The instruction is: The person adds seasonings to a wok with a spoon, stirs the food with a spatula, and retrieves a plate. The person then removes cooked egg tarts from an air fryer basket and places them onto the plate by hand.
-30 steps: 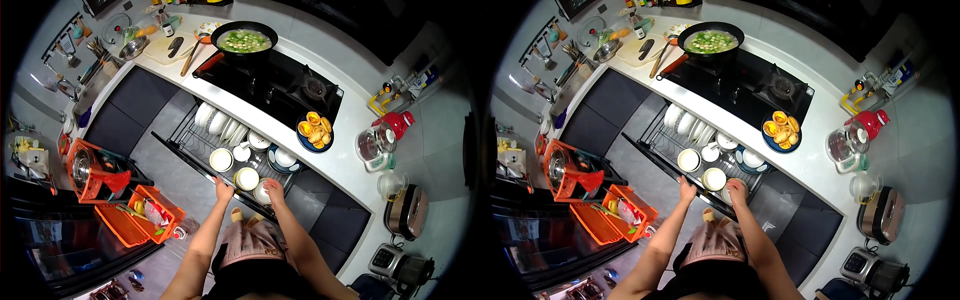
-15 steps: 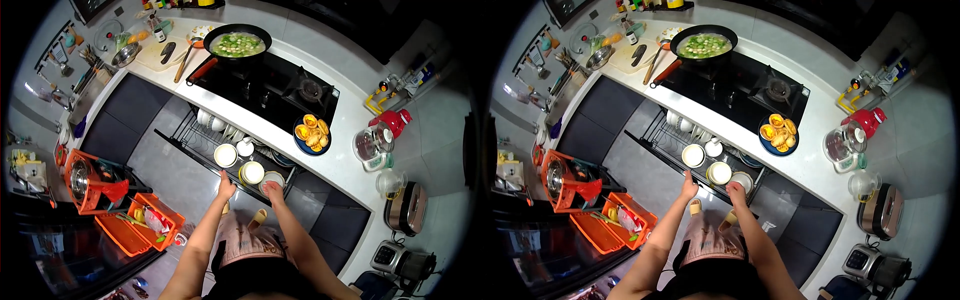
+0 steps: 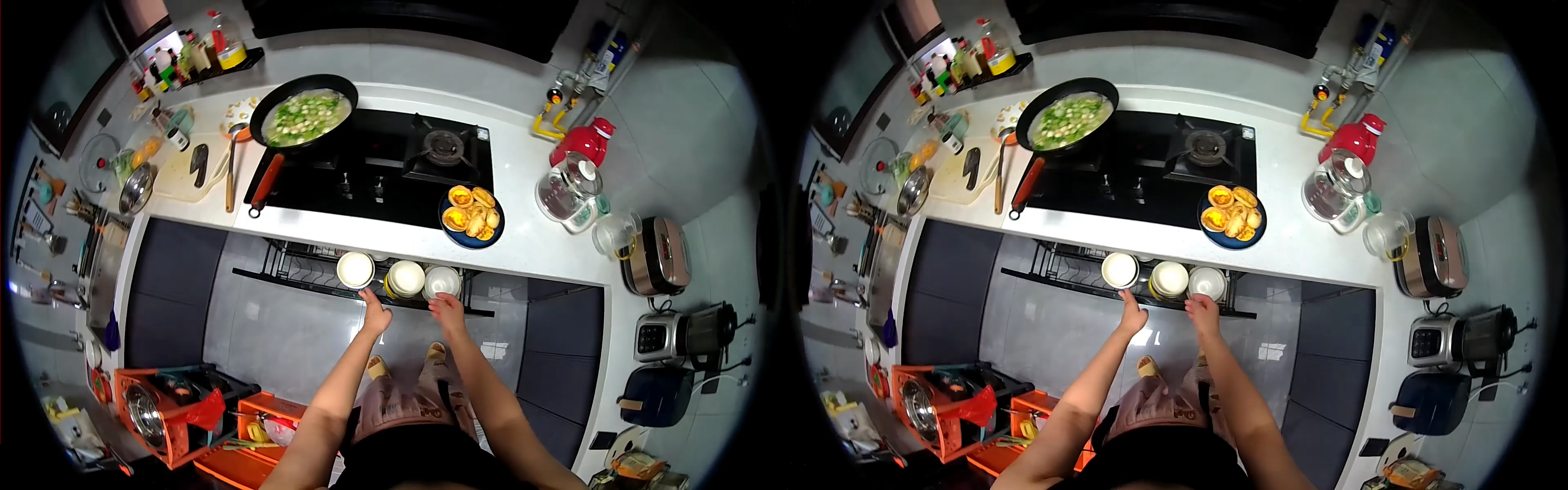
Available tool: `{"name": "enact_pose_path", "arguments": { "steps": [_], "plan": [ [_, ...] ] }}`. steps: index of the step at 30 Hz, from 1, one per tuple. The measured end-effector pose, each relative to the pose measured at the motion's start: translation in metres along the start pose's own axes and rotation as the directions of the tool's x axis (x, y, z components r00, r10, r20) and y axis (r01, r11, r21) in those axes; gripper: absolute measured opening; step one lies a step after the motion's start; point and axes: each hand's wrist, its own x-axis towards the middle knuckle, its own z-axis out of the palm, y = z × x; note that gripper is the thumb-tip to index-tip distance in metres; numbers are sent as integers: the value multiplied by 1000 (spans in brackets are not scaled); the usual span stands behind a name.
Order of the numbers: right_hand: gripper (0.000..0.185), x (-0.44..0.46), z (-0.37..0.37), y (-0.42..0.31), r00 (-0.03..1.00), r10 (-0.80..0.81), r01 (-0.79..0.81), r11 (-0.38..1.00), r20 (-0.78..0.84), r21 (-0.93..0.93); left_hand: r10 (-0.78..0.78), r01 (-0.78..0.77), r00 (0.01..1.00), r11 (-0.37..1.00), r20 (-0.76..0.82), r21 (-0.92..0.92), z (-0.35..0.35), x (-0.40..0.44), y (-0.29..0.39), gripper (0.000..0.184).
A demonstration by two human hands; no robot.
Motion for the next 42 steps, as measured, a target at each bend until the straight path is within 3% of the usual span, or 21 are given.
{"name": "enact_pose_path", "arguments": {
  "steps": [4,5,7,10,11,15,20,23,28,31,34,35,36,37,39,40,41,42],
  "plan": [
    [26,22,-20,-30,992,-64,72,995,-108,74,7,-11,999,995,44,99,-12,27,16,85],
    [28,31,-24,-40,988,-62,82,987,-141,141,-25,31,999,985,-36,170,-12,31,22,80],
    [30,50,-35,-59,978,-50,105,957,-202,272,58,-28,991,972,-120,232,-24,30,52,64],
    [34,90,-48,-77,967,36,60,929,-250,364,114,-116,993,991,-40,-63,-18,40,84,44],
    [35,101,-54,-84,965,67,38,921,-254,387,169,-180,982,972,-81,-151,-10,37,103,35],
    [37,127,-61,-97,967,121,-49,951,-223,304,192,-197,980,953,-45,-231,32,68,145,38],
    [9,147,-86,-74,915,-156,189,981,-371,53,49,-55,998,986,-40,-158,77,95,181,47],
    [13,129,-117,-76,891,-213,249,968,-401,41,41,-37,999,986,19,-161,102,102,198,49],
    [7,118,-179,-77,874,-173,214,976,-454,39,43,-6,983,979,178,-205,142,96,240,45],
    [12,121,-201,-81,844,-110,200,973,-525,118,81,-32,967,980,243,-198,169,104,248,46],
    [17,124,-213,-86,871,-20,121,977,-490,174,150,-92,949,973,277,-210,184,112,247,46],
    [19,126,-216,-89,888,16,84,977,-460,196,193,-136,942,967,273,-215,188,118,241,44],
    [21,127,-218,-89,908,19,91,966,-419,242,254,-235,941,966,225,-106,189,121,239,39],
    [18,122,-221,-97,926,58,48,962,-374,268,359,-356,926,933,116,-51,192,126,231,34],
    [27,119,-231,-88,955,-72,104,990,-286,95,381,-386,922,920,-73,-75,172,111,244,24],
    [29,107,-218,-102,917,-88,95,995,-389,-2,337,-338,941,938,-28,-74,152,102,253,25],
    [24,100,-208,-110,920,-105,88,994,-377,-60,293,-291,956,954,20,-75,133,93,261,32],
    [21,94,-201,-113,921,-123,85,989,-370,-118,316,-318,948,943,-37,-98,118,85,262,43]
  ]
}}
